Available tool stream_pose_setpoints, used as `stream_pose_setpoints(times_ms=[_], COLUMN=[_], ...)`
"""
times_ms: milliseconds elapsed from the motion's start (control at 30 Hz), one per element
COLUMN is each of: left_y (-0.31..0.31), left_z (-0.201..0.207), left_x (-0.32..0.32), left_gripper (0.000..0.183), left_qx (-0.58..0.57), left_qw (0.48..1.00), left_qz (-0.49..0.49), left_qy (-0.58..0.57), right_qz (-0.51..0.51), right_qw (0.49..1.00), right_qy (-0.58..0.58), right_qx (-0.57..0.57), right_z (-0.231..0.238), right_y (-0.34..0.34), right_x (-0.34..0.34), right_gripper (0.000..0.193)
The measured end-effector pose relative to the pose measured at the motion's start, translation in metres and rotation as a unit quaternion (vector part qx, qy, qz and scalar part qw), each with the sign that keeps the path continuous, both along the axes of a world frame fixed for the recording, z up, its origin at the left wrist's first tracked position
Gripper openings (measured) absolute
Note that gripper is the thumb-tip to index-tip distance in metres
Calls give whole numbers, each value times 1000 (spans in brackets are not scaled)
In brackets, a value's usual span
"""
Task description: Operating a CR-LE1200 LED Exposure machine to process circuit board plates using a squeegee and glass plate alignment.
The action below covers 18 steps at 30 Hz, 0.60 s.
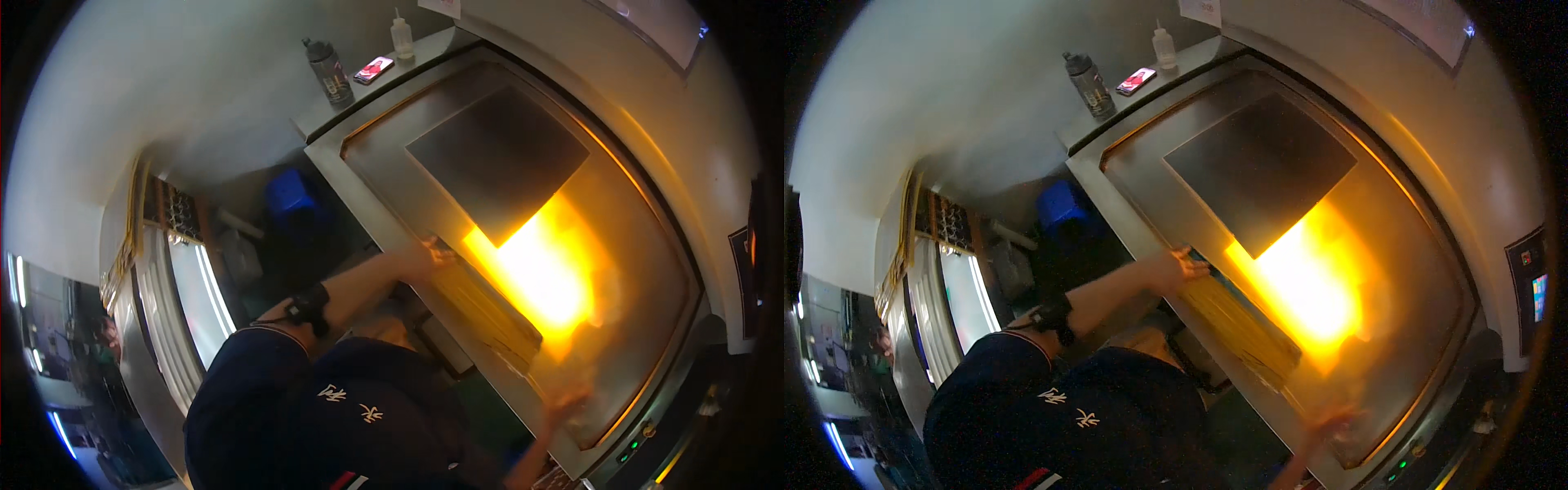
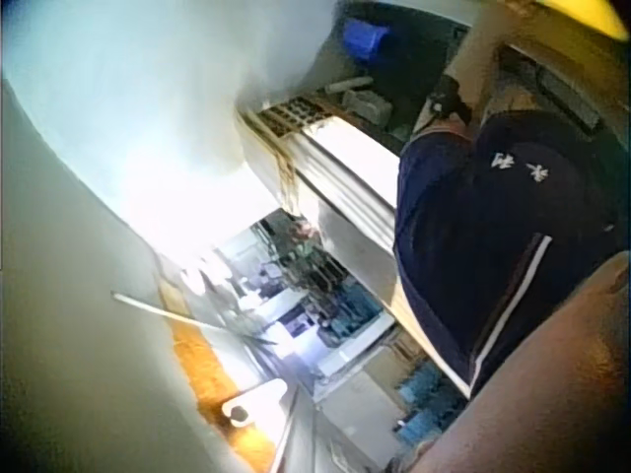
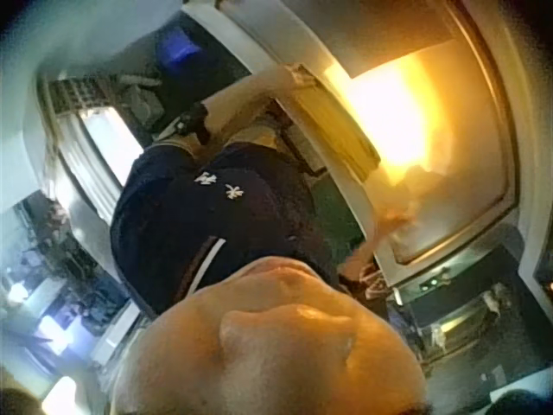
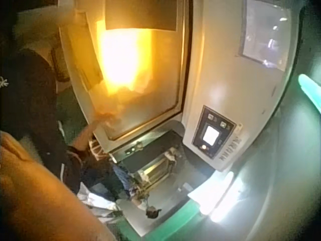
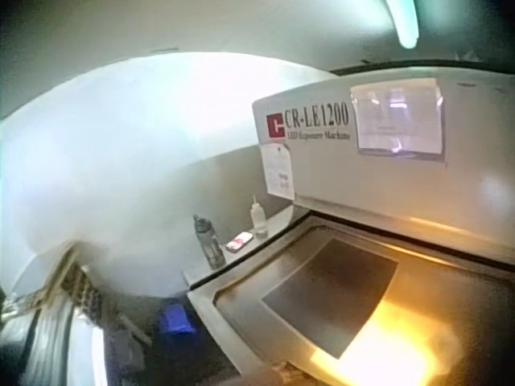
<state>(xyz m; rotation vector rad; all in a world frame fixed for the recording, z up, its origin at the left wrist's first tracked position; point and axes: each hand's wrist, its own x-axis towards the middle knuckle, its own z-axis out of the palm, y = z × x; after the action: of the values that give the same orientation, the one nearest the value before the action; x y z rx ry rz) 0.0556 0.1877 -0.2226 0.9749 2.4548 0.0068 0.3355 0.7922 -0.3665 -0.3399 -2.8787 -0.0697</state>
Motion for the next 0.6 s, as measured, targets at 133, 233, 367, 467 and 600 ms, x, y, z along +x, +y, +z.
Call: stream_pose_setpoints(times_ms=[133,233,367,467,600], left_y=[-88,-87,-72,17,106], left_z=[37,21,10,-30,-13], left_x=[-76,-184,-315,-387,-400], left_gripper=[84,77,51,51,52], left_qx=[-24,12,79,86,40], left_qw=[999,1000,980,949,960], left_qz=[21,9,156,250,218], left_qy=[-6,16,94,173,169], right_qz=[42,-172,-289,-288,-298], right_qw=[996,982,946,939,922], right_qy=[-4,3,-49,-14,30], right_qx=[-84,-72,-136,-186,-247], right_z=[74,28,53,89,133], right_y=[-261,-340,-383,-387,-407], right_x=[-9,33,-1,-20,-57], right_gripper=[69,70,76,82,79])
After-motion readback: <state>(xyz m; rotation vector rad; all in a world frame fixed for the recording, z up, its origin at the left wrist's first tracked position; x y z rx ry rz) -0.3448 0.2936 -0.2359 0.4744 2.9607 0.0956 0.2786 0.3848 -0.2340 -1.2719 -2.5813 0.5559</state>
